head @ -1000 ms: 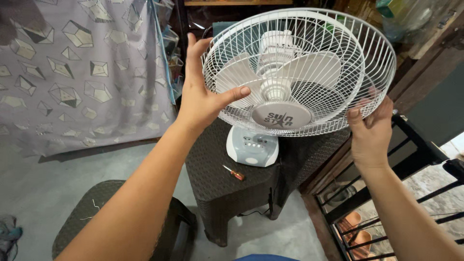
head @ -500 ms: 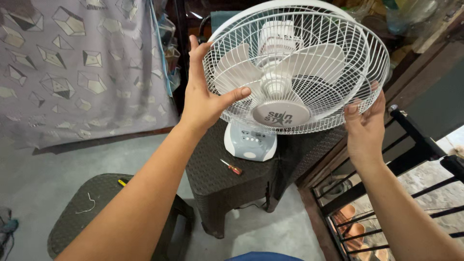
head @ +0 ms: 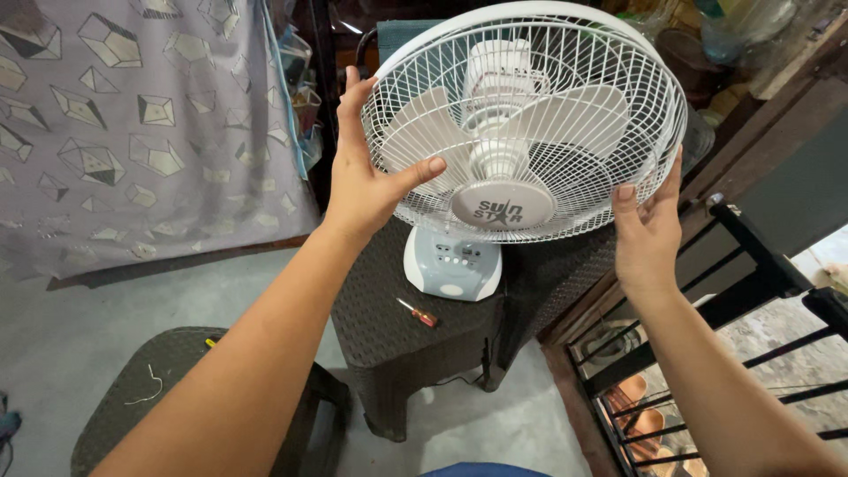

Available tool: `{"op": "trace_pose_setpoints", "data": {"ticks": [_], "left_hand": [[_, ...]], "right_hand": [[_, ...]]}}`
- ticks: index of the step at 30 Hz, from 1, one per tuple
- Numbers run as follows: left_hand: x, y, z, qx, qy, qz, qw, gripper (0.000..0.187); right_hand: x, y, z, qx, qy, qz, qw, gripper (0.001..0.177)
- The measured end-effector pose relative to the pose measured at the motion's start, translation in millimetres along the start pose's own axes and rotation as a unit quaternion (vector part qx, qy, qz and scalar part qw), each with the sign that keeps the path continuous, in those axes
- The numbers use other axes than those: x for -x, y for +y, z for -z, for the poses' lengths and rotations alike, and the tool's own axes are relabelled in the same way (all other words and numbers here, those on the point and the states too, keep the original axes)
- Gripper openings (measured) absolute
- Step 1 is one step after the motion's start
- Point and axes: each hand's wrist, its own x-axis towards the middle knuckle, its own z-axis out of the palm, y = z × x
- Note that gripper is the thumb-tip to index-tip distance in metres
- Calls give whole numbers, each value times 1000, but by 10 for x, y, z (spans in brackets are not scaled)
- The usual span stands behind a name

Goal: The person reassembles a white Sun Star table fan by attaching the front grille and securing it with a screwdriver. The person repeatedly removes and reattaches the grille to check fit, then tightens the neck screw to lock the head in place.

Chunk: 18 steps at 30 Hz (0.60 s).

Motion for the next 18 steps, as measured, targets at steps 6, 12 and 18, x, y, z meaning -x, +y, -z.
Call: {"op": "trace_pose_setpoints", "data": {"ticks": [6, 12, 18], "left_hand": [[8, -35, -39, -3, 20, -6, 1000, 116], [47, 1, -56, -5, 19, 34, 999, 119], [-41, 59, -104, -71, 34, 15, 997, 118]], "right_hand": [[-35, -35, -80, 16, 13, 22, 1000, 87], [-28, -125, -136, 13, 28, -77, 997, 94], [-61, -163, -176, 59, 32, -5, 998, 90]]}}
